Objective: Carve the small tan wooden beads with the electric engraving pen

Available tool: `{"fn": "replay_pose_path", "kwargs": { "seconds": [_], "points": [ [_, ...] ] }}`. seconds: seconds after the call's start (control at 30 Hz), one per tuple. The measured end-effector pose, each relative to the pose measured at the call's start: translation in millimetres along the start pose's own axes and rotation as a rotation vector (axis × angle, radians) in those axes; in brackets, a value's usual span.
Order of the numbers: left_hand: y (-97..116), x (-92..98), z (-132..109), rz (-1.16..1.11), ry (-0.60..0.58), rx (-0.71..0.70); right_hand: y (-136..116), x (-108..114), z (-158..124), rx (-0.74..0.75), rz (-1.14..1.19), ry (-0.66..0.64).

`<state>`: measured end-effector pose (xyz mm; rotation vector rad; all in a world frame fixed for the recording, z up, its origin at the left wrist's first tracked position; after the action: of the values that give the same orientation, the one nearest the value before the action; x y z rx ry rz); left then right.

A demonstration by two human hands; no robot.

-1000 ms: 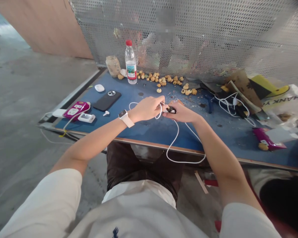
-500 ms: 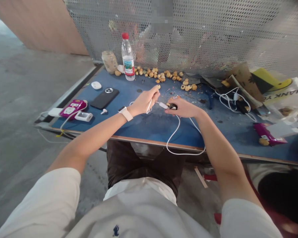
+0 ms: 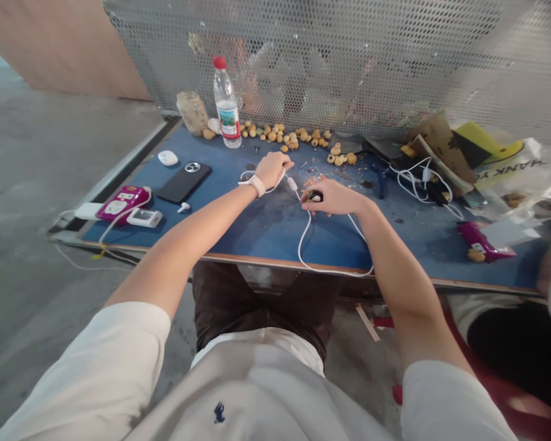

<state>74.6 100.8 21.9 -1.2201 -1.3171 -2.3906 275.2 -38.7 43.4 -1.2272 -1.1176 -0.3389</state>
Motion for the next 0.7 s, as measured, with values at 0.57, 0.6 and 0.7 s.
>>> {"fn": "replay_pose_path", "kwargs": {
  "seconds": [0.57,0.6,0.7],
  "points": [
    [41.1,50.1,-69.2,-0.007,0.096,-0.066,-26.0,-5.0,-0.6,-0.026,0.124,0.405],
    [51.8,49.3,-74.5,-0.054,0.106,-0.079,-29.5,-8.9,0.9,-0.003,0.165,0.416],
    [80.3,40.5,-83.2,-0.197,0.138,-0.117,-40.6,-20.7,6.1,0.092,0.339,0.436]
  ]
}}
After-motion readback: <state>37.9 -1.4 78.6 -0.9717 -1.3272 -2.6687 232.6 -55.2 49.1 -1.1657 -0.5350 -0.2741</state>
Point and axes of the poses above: each hand's wrist, its own z-axis towards the middle knuckle, its own x-axis out of the back of the hand, y = z × x, the point moved 4 cm from there along z, towards the middle knuckle, and after that the axes turned 10 degrees about -z, right-handed, at the moved point
